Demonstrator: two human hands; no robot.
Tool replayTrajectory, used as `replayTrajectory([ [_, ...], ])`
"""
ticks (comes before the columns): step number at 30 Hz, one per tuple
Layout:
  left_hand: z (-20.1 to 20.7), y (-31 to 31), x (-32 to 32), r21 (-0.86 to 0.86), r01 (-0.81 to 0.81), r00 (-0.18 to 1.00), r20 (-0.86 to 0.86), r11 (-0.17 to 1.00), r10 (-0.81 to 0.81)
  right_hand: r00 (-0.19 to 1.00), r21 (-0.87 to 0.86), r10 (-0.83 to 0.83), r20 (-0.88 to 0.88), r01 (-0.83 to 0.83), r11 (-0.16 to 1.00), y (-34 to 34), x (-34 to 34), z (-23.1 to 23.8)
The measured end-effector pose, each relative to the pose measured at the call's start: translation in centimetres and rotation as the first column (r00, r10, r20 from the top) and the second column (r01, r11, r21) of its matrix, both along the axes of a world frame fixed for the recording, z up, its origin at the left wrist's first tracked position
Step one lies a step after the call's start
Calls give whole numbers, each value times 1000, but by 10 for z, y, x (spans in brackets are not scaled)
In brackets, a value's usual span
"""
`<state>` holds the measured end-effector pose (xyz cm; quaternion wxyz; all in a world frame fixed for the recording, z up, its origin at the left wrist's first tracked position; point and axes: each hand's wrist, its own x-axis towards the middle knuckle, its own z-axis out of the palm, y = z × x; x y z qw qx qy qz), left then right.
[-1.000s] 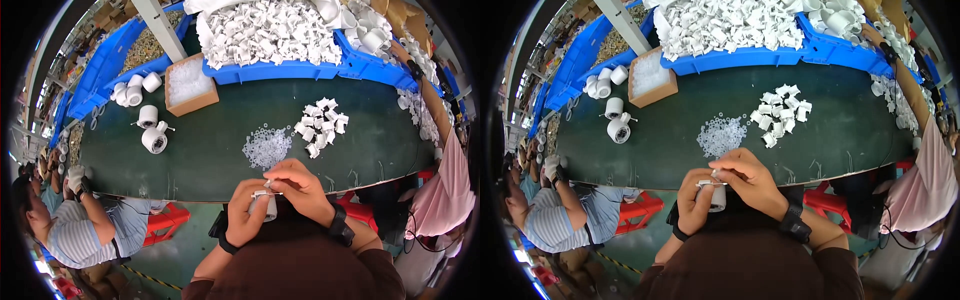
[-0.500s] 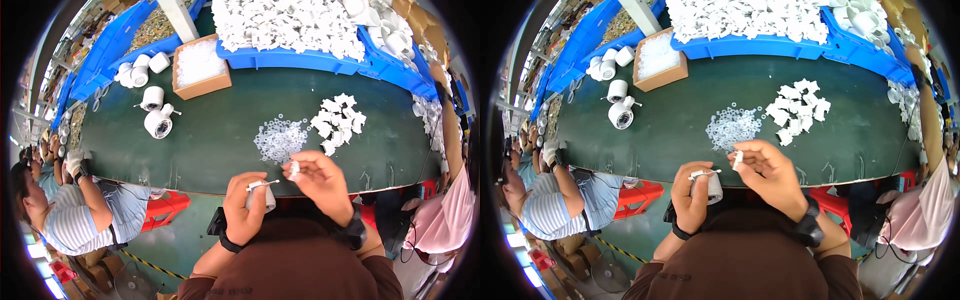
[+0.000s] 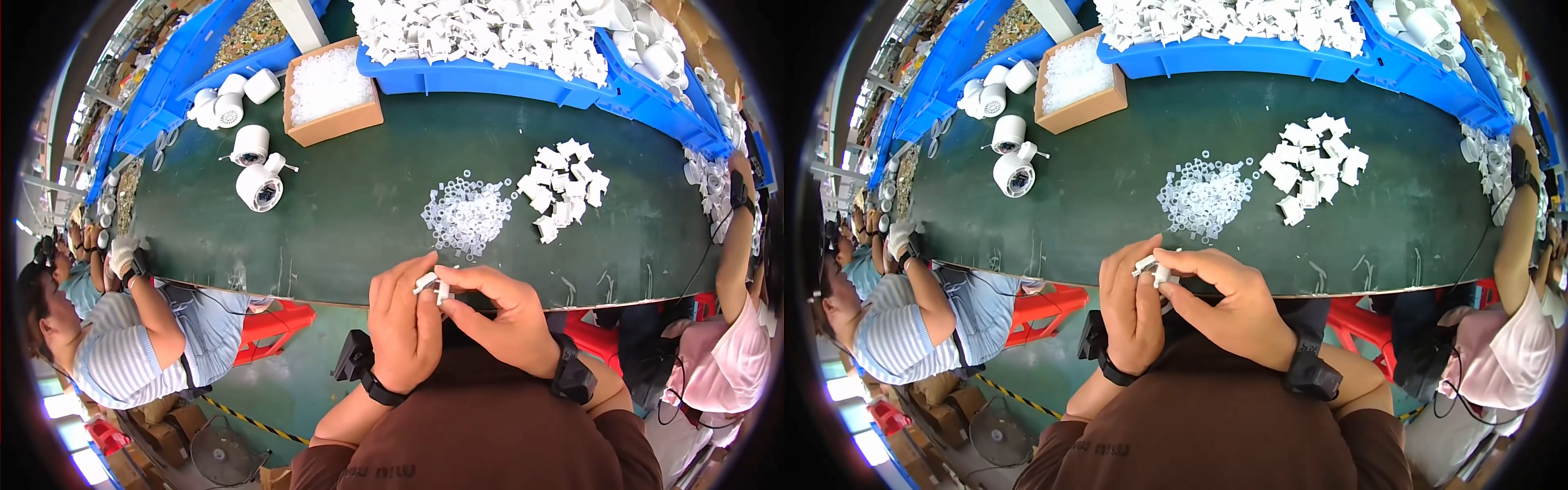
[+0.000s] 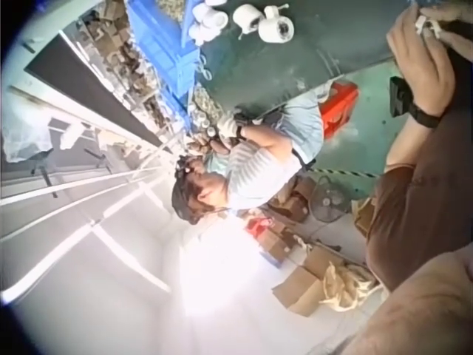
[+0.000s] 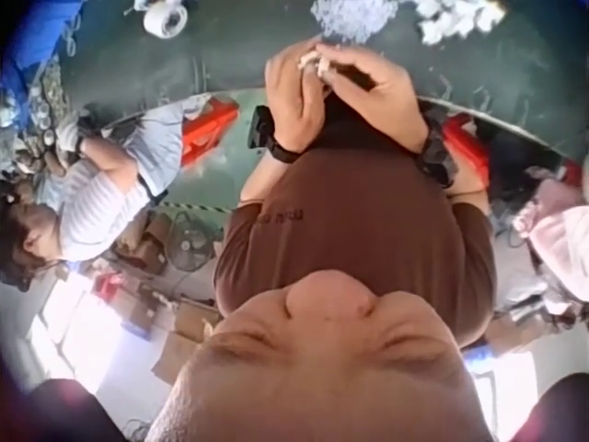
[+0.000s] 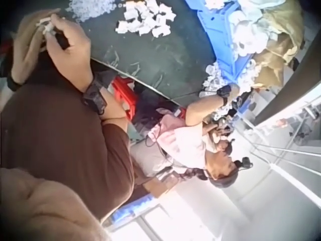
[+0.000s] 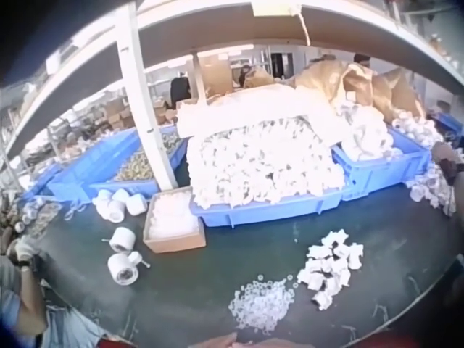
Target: The person picks up a camera housing and a small white component, then inserts the component into the housing. They then pick up a small white ring, fit it onto the assembly, and place the finished part on the table.
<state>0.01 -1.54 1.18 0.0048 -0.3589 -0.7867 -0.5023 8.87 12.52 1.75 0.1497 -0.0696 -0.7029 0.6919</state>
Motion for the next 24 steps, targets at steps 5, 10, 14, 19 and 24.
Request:
replayTrajectory([
  [5, 0, 0, -1, -34, 27, 999, -20, 999, -28, 999, -43, -44, 25, 45, 998, -6, -2, 1],
  [10, -5, 0, 0, -21, 26, 997, -70, 999, -28, 974, 87, -208, -91, 215, 973, -19, -6, -5],
  [14, -9, 2, 1, -18, 11, 992, -123, 1000, -13, 951, 218, -232, -206, 276, 936, -20, -11, -8],
  [19, -13, -2, -1, 38, 5, 998, -56, 999, -3, 987, -125, -160, 3, 159, 979, -22, -11, -2],
  [24, -16, -9, 4, 251, 17, 937, 333, 968, -103, 991, -35, -127, -50, 126, 991, -5, -9, -9],
])
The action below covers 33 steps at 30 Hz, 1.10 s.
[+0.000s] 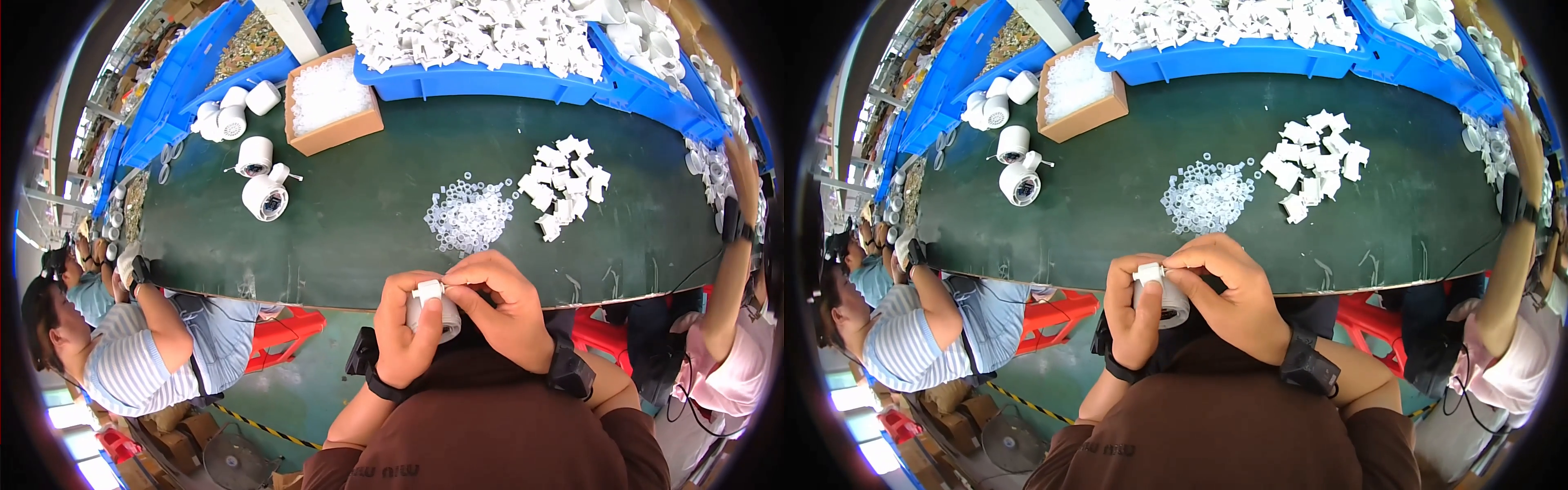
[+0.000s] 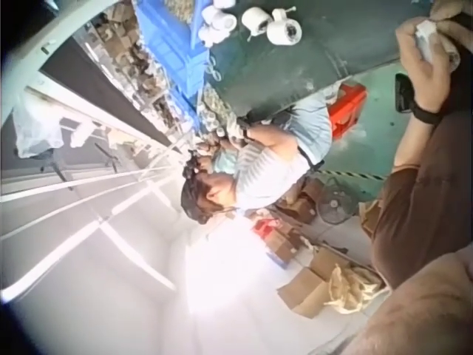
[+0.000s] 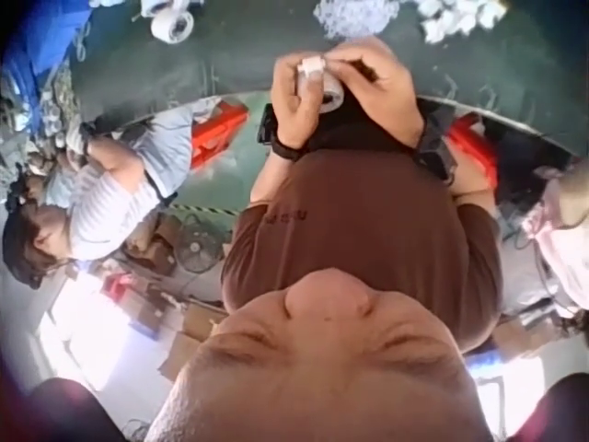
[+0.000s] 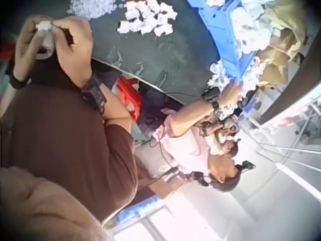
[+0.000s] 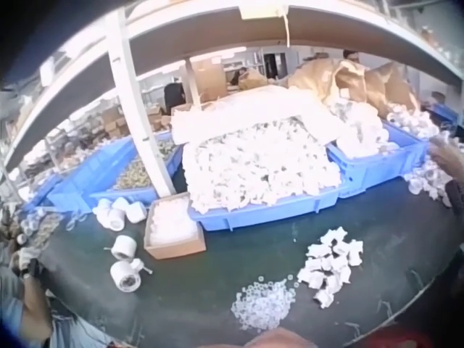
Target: The person picks up a camera housing and a small white component, then inserts the component into the housing. They then pick up a small white ring, fit it onto the assembly, and place the finished part on the table.
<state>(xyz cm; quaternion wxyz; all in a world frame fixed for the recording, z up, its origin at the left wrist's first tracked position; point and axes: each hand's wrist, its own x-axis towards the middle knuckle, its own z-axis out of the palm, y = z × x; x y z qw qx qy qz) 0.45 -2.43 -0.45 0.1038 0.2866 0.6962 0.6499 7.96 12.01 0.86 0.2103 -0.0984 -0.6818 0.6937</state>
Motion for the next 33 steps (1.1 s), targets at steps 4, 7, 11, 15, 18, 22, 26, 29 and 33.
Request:
replayTrajectory([
  [4, 12, 0, -3, 229, 88, 832, 518, 970, -198, 998, 213, -29, -49, 39, 976, 4, 2, 7],
  [7, 14, 1, -6, 285, 113, 773, 577, 952, -265, 998, 295, -34, -46, 46, 954, 7, 6, 8],
  [11, 18, 2, -16, -147, 89, 988, -110, 985, -105, 1000, 339, -6, -22, 13, 941, 24, 12, 6],
  [15, 22, 9, -18, -334, -48, 845, -516, 941, -140, 965, 509, -246, 93, 167, 844, 57, 21, -3],
  [18, 22, 15, -17, -371, -53, 805, -565, 927, -180, 938, 444, -318, 136, 229, 866, 63, 13, -6],
  [22, 24, 20, -17, -380, -50, 801, -568, 923, -191, 953, 638, -298, 56, 196, 745, 60, -2, -12],
  [26, 19, 18, -17, -356, -50, 813, -558, 933, -169, 951, 703, -308, -30, 240, 670, 61, -3, -16],
  [29, 17, 17, -16, -332, -69, 813, -565, 941, -140, 946, 701, -324, -17, 243, 670, 60, -3, -14],
  [33, 19, 15, -17, -352, -56, 809, -565, 934, -164, 926, 495, -355, 126, 252, 831, 60, 4, -13],
])
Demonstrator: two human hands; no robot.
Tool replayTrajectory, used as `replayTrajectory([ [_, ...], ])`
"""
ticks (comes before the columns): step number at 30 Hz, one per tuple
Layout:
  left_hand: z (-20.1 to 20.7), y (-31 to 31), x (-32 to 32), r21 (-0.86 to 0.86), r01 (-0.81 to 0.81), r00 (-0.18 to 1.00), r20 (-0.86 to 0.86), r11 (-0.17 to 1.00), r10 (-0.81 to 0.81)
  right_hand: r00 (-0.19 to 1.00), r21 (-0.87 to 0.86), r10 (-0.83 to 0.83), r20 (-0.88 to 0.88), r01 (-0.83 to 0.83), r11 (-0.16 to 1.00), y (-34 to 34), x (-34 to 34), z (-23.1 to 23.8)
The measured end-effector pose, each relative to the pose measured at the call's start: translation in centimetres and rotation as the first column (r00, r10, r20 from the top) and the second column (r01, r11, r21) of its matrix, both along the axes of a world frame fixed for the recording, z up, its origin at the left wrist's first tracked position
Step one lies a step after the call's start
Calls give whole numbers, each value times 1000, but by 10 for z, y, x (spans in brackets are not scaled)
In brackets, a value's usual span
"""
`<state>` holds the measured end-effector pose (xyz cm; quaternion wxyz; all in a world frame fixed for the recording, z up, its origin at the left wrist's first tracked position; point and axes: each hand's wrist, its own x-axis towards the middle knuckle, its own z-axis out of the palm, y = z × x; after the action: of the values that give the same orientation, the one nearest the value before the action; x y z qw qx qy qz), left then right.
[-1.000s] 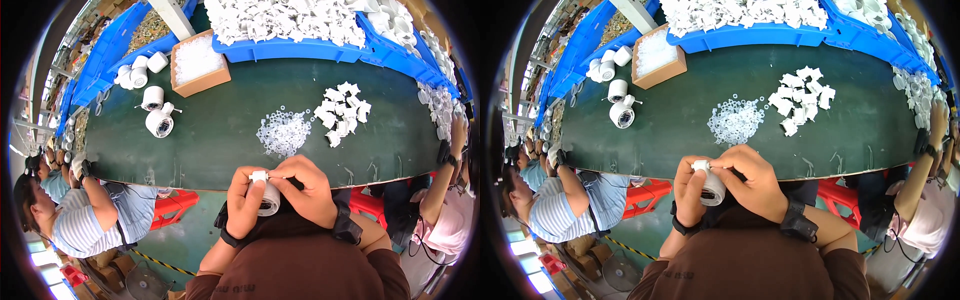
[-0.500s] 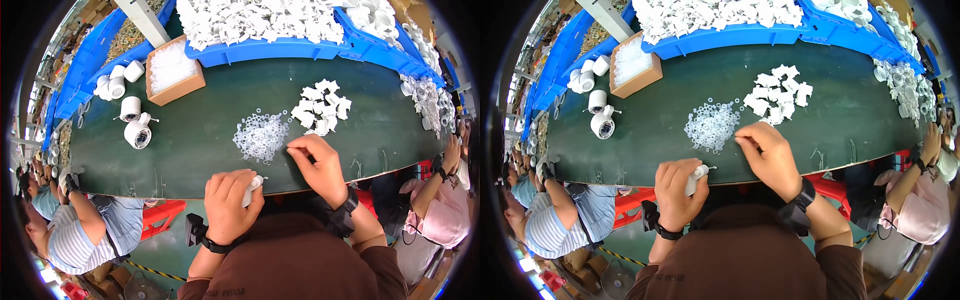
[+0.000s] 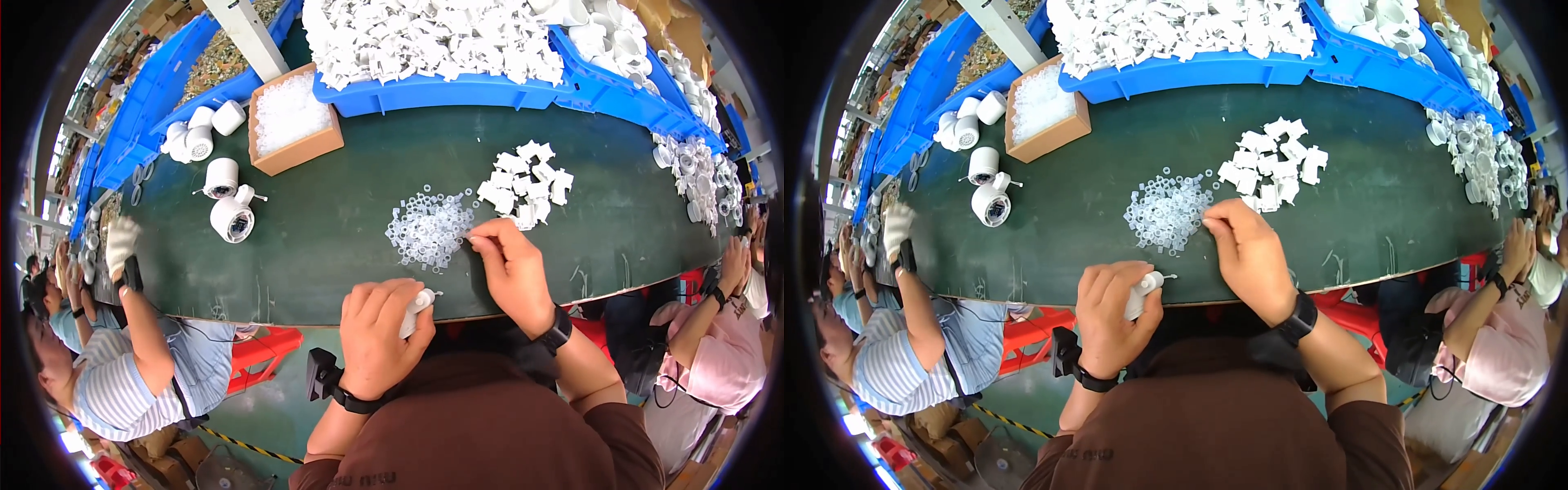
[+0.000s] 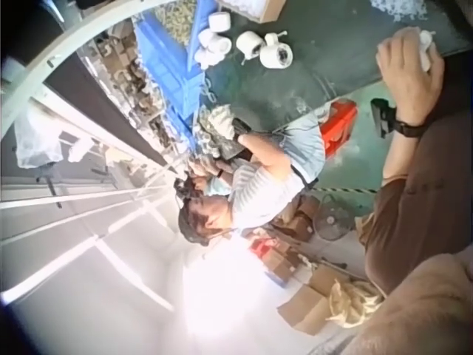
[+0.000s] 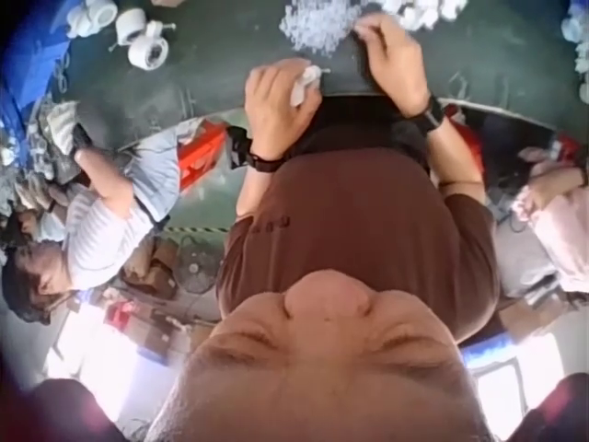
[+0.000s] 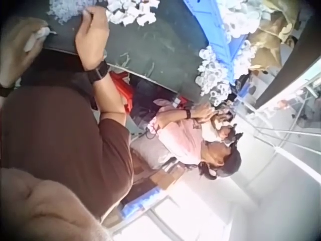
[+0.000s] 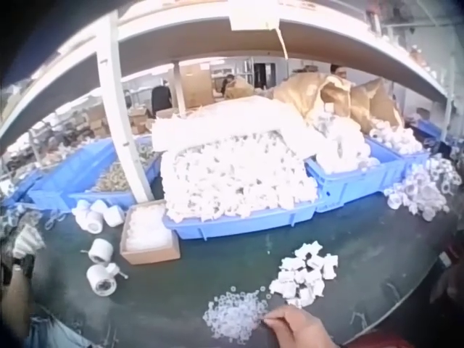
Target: The person picks up a camera housing and a small white component, then inserts the component into the housing. They then pick up a small white ring, fit it onto the assembly, and place the finished part on the table.
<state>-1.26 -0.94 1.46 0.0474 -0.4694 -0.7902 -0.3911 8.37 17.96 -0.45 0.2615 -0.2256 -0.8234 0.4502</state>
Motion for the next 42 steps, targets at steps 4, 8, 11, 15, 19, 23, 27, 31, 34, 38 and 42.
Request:
replayTrajectory([
  [4, 4, 0, 0, -17, 35, 999, 27, 999, -34, 994, -616, 42, -103, -97, 782, -8, 15, 16],
  [8, 2, 1, 0, -26, 33, 999, 25, 999, -32, 944, -647, 260, -204, -330, 688, -21, 21, 27],
  [11, 2, 1, -1, -26, 25, 999, 29, 999, -25, 896, -504, 391, -211, -442, 742, -27, 15, 26],
  [15, -2, -1, -3, -9, 44, 999, 32, 999, -44, 902, -550, 384, -196, -426, 718, -33, 10, 18],
  [19, -9, -4, -1, 67, 45, 997, 52, 997, -48, 910, -777, 361, -201, -373, 507, -35, 5, 23],
  [23, -12, -5, -1, 68, 63, 997, 38, 996, -65, 911, -755, 353, -214, -384, 531, -40, 5, 14],
  [27, -15, -2, 2, 118, 10, 1000, 14, 993, -12, 945, -800, 278, -173, -300, 520, -49, 3, 19],
  [31, -20, -5, 5, 162, -25, 999, -17, 986, 28, 948, -825, 254, -190, -294, 483, -49, 2, 22],
  [34, -26, -6, 3, 222, -9, 1000, -4, 975, 11, 948, -778, 250, -198, -307, 548, -50, 3, 21],
  [38, -22, -7, 2, 206, -16, 1000, 17, 978, 12, 939, -772, 271, -213, -332, 542, -52, 3, 18],
  [42, -13, -16, -10, 135, 108, 994, 11, 985, -111, 938, -767, 331, -104, -287, 574, -51, 2, 20],
])
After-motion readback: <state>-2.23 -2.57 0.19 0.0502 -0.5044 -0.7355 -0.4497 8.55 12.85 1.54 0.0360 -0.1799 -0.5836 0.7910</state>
